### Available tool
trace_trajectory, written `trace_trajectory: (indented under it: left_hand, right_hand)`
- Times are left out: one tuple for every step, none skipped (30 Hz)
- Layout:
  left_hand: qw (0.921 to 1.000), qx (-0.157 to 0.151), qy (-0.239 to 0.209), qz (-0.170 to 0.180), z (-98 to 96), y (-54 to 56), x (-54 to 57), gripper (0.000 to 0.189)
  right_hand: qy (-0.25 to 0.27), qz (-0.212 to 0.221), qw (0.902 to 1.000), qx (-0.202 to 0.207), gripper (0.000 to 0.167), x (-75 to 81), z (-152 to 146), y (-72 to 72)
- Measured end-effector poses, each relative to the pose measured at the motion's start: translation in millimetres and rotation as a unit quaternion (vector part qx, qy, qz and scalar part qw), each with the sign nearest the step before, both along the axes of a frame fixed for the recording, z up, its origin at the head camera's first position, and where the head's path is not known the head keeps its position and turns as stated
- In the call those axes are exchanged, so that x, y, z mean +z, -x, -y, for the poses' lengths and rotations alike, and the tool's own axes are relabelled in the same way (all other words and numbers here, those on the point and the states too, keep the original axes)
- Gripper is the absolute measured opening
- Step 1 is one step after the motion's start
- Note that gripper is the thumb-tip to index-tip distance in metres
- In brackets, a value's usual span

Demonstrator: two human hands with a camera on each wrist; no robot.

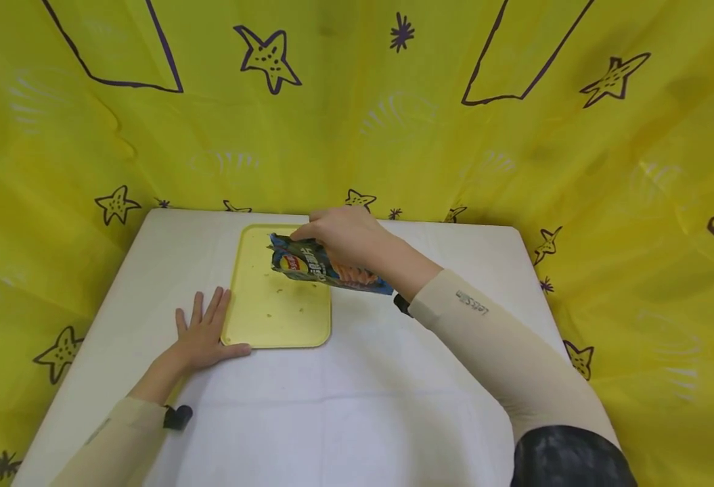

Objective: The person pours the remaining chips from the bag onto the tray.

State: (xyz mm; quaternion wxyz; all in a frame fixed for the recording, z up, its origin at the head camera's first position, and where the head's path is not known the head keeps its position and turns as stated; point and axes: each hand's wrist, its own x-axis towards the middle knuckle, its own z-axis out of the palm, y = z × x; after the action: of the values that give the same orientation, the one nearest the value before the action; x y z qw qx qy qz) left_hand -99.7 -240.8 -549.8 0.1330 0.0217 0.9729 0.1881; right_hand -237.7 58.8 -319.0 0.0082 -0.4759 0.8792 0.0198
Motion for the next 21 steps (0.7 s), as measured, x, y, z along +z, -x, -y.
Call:
trace_trajectory:
  left_hand:
    - [1.0000,0.000,-0.001,0.000,-0.2,0.3,-0.5,0.136]
    - [1.0000,0.000,-0.001,0.000,-0.3,0.5,-1.2,0.136]
    - [1.0000,0.000,-0.002,0.000,-0.4,0.7,-1.7,0.136]
    - [1.0000,0.000,-0.001,0.000,-0.5,0.7,-2.2,0.136]
    - [1.0000,0.000,0.000,0.000,-0.6,0.6,-2.7,0.136]
    - [1.0000,0.001,0.001,0.001,-0.8,0.7,-3.2,0.137]
    - [1.0000,0.001,0.003,0.002,-0.8,0.4,-3.3,0.137]
    - [1.0000,0.001,0.004,0.003,-1.1,0.2,-3.4,0.137]
    - [1.0000,0.002,0.003,0.005,-1.3,0.2,-3.9,0.137]
    - [1.0000,0.001,0.004,0.006,-1.5,0.2,-3.9,0.136]
    - [1.0000,0.000,0.003,0.007,-1.8,0.5,-3.7,0.136]
    - [1.0000,0.000,0.001,0.008,-2.1,0.7,-3.3,0.136]
    - [1.0000,0.000,0.000,0.009,-2.5,0.8,-2.6,0.136]
    - [0.9999,0.000,-0.001,0.010,-2.6,1.0,-2.4,0.135]
    - [0.9999,0.000,-0.002,0.011,-2.5,1.2,-2.3,0.135]
    - [0.9999,0.000,-0.001,0.012,-2.4,1.3,-1.7,0.135]
    - [0.9999,0.001,0.001,0.012,-2.3,1.4,-1.6,0.135]
    - [0.9999,0.001,0.001,0.013,-2.2,1.3,-1.7,0.135]
    - [0.9999,0.002,0.004,0.014,-2.0,1.3,-1.8,0.135]
    - [0.9999,0.001,0.005,0.015,-1.8,1.2,-2.2,0.136]
    - [0.9999,0.002,0.006,0.016,-1.7,1.1,-2.3,0.136]
  right_hand:
    - [-0.005,0.002,1.0000,0.000,0.046,0.8,1.2,-0.8]
    - [-0.010,0.002,1.0000,0.000,0.046,1.5,2.4,-1.5]
    - [-0.012,0.003,0.9999,0.002,0.046,2.3,3.8,-2.3]
    - [-0.017,0.000,0.9998,0.004,0.046,3.1,5.1,-3.0]
    - [-0.020,0.000,0.9998,0.007,0.047,3.9,6.2,-3.8]
    - [-0.023,0.002,0.9997,0.010,0.048,4.6,7.5,-4.4]
    - [-0.027,0.003,0.9995,0.013,0.049,5.2,8.9,-4.9]
    - [-0.030,0.002,0.9994,0.016,0.049,5.9,10.2,-5.4]
    - [-0.031,0.003,0.9993,0.018,0.049,6.6,11.3,-6.0]
    - [-0.035,0.003,0.9992,0.020,0.050,7.2,12.2,-6.6]
    - [-0.038,0.004,0.9990,0.024,0.050,7.9,13.3,-7.2]
    - [-0.042,0.000,0.9987,0.029,0.049,8.3,14.4,-7.8]
    - [-0.047,-0.006,0.9982,0.036,0.051,9.0,15.6,-8.4]
    - [-0.049,-0.012,0.9978,0.043,0.051,9.8,17.1,-9.1]
    - [-0.051,-0.019,0.9972,0.051,0.053,10.4,18.9,-9.6]
    - [-0.052,-0.025,0.9965,0.059,0.055,11.1,20.9,-10.0]
    - [-0.053,-0.029,0.9959,0.068,0.057,11.8,23.1,-10.5]
    - [-0.054,-0.032,0.9952,0.076,0.059,12.6,25.4,-11.0]
    - [-0.053,-0.035,0.9944,0.084,0.059,13.2,27.7,-11.2]
    - [-0.053,-0.039,0.9938,0.089,0.058,13.5,30.0,-11.4]
    - [-0.054,-0.040,0.9934,0.093,0.057,13.6,31.8,-11.6]
